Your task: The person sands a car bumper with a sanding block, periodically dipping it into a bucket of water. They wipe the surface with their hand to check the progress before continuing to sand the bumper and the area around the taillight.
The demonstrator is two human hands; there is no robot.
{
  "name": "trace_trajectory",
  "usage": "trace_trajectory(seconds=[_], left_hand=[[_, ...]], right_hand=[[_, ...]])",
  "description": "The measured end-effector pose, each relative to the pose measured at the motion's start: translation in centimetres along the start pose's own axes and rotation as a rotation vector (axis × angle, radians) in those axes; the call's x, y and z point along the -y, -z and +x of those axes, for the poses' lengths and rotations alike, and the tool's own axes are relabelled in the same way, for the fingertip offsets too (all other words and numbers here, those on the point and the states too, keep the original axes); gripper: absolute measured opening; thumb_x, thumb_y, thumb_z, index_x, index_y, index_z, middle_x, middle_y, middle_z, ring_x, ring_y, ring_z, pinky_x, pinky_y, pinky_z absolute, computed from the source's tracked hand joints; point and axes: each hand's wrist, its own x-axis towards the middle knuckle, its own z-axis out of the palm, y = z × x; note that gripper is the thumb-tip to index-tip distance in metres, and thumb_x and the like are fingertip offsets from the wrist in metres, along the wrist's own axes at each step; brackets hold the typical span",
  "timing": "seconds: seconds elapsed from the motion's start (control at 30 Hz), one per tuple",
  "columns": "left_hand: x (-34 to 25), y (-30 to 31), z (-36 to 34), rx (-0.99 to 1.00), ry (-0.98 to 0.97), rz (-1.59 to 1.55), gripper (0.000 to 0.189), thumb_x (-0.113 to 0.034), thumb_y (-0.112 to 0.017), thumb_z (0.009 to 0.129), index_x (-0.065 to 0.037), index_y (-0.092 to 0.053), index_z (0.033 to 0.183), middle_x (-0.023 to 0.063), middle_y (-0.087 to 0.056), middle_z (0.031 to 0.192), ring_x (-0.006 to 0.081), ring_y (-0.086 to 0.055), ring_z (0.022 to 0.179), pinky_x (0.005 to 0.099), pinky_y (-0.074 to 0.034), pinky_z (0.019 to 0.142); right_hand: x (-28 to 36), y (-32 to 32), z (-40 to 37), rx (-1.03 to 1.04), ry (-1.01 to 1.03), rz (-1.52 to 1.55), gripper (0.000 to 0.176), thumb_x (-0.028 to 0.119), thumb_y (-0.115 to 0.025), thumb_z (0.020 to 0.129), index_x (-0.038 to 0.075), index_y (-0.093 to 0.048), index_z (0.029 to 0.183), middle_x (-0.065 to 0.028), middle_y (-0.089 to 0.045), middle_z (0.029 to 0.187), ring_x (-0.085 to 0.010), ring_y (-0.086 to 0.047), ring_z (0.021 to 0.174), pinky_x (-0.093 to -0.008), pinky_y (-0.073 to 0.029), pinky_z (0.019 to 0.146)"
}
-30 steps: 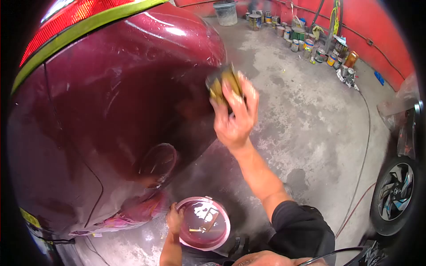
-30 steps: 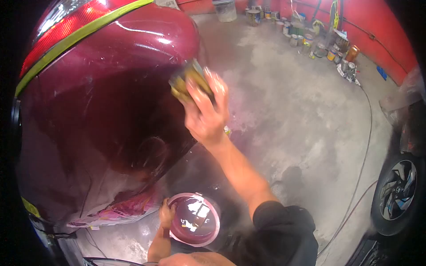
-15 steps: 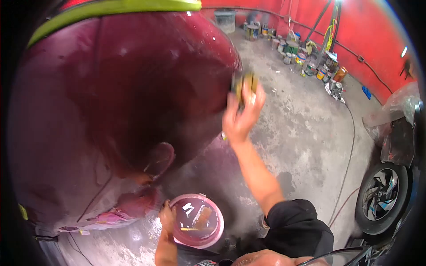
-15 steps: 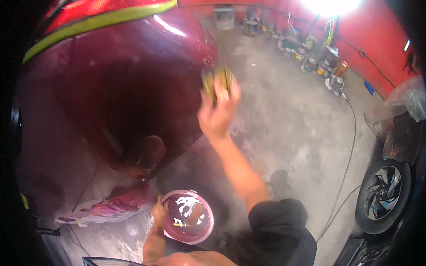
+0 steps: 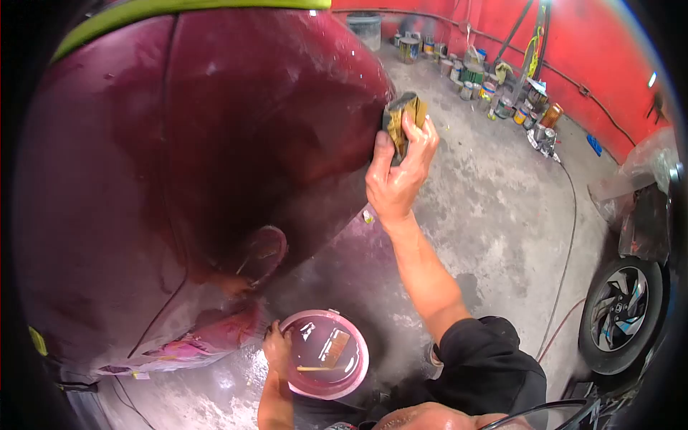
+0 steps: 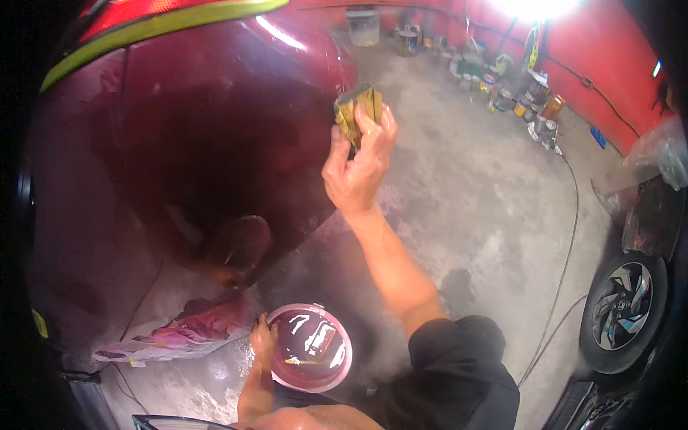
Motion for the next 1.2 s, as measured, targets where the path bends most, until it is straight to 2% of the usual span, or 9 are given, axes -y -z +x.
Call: trace_trajectory(seconds=[0.23,0.33,0.53,0.7,0.87,1.0,1.1,1.13,1.2], left_hand=[[1.4,-1.3,0.9,-0.022,-0.056,-0.017,0.05,-0.034,-0.069,0.09,-0.009,-0.055,0.131,0.0223,-0.064,0.12,0.0413,-0.064,0.107,0.0474,-0.053,0.09],[1.3,-0.9,0.9,0.029,0.004,-0.029,0.05,-0.036,-0.069,0.09,-0.01,-0.054,0.13,0.0223,-0.065,0.118,0.0407,-0.065,0.106,0.0478,-0.053,0.089],[0.3,-0.4,0.0,0.021,0.047,0.03,0.047,-0.039,-0.069,0.09,-0.013,-0.055,0.127,0.0212,-0.069,0.107,0.0409,-0.068,0.099,0.0497,-0.055,0.085],[1.4,-1.1,0.1,-0.05,-0.017,-0.004,0.047,-0.039,-0.069,0.09,-0.013,-0.055,0.126,0.0216,-0.069,0.107,0.0418,-0.068,0.097,0.0504,-0.054,0.084],[1.0,-1.5,-0.2,-0.056,-0.093,0.001,0.046,-0.031,-0.071,0.089,-0.008,-0.057,0.126,0.0231,-0.067,0.11,0.0428,-0.066,0.101,0.0501,-0.053,0.085],[1.4,-1.0,0.3,-0.016,-0.075,-0.005,0.047,-0.027,-0.07,0.089,-0.007,-0.057,0.129,0.0247,-0.066,0.112,0.0439,-0.064,0.102,0.0499,-0.052,0.087],[1.2,-0.7,0.4,0.025,-0.081,-0.027,0.047,-0.025,-0.069,0.09,-0.006,-0.057,0.131,0.0261,-0.066,0.114,0.0442,-0.064,0.104,0.0503,-0.052,0.089],[1.3,-1.1,0.6,0.004,-0.093,-0.049,0.046,-0.024,-0.069,0.09,-0.006,-0.057,0.131,0.026,-0.066,0.113,0.0443,-0.064,0.104,0.05,-0.052,0.089],[1.9,-1.6,0.3,-0.033,-0.149,-0.092,0.047,-0.023,-0.068,0.09,-0.006,-0.055,0.132,0.0261,-0.066,0.115,0.044,-0.064,0.105,0.0498,-0.052,0.089]], right_hand=[[-0.7,0.8,-15.6,0.148,-0.3,-0.116,0.042,0.01,-0.062,0.094,-0.005,-0.048,0.131,-0.0297,-0.048,0.134,-0.0456,-0.047,0.127,-0.0514,-0.037,0.107],[0.8,0.1,-13.7,0.078,-0.409,-0.041,0.04,0.01,-0.062,0.094,-0.007,-0.05,0.127,-0.0291,-0.05,0.132,-0.0448,-0.048,0.126,-0.0503,-0.037,0.107],[5.8,-1.2,3.6,-0.053,0.014,-0.002,0.04,0.015,-0.065,0.095,-0.003,-0.054,0.129,-0.0276,-0.054,0.127,-0.0469,-0.047,0.125,-0.0521,-0.039,0.105],[3.9,-0.4,3.3,-0.045,0.133,0.149,0.049,0.015,-0.072,0.09,0.0,-0.055,0.133,-0.0222,-0.056,0.128,-0.0429,-0.05,0.121,-0.0498,-0.041,0.104],[2.0,1.0,4.6,0.035,0.218,0.279,0.046,-0.001,-0.069,0.063,0.003,-0.073,0.109,-0.0193,-0.063,0.12,-0.0358,-0.059,0.109,-0.0426,-0.049,0.095],[1.0,1.3,4.1,0.048,0.217,0.266,0.045,0.001,-0.077,0.07,0.004,-0.073,0.115,-0.0179,-0.065,0.117,-0.0309,-0.061,0.108,-0.0378,-0.048,0.097],[-0.1,0.9,-0.4,-0.057,0.054,0.062,0.038,0.006,-0.077,0.08,0.001,-0.07,0.117,-0.0172,-0.064,0.114,-0.0295,-0.06,0.106,-0.0354,-0.047,0.096],[-0.6,1.2,-3.1,-0.018,-0.098,-0.011,0.034,0.012,-0.073,0.09,-0.003,-0.065,0.12,-0.0162,-0.062,0.112,-0.0274,-0.06,0.105,-0.0345,-0.046,0.096],[-0.3,-0.5,-11.6,-0.135,-0.438,0.051,0.038,0.015,-0.07,0.091,-0.003,-0.062,0.123,-0.0221,-0.065,0.114,-0.0406,-0.06,0.107,-0.0442,-0.048,0.094]])
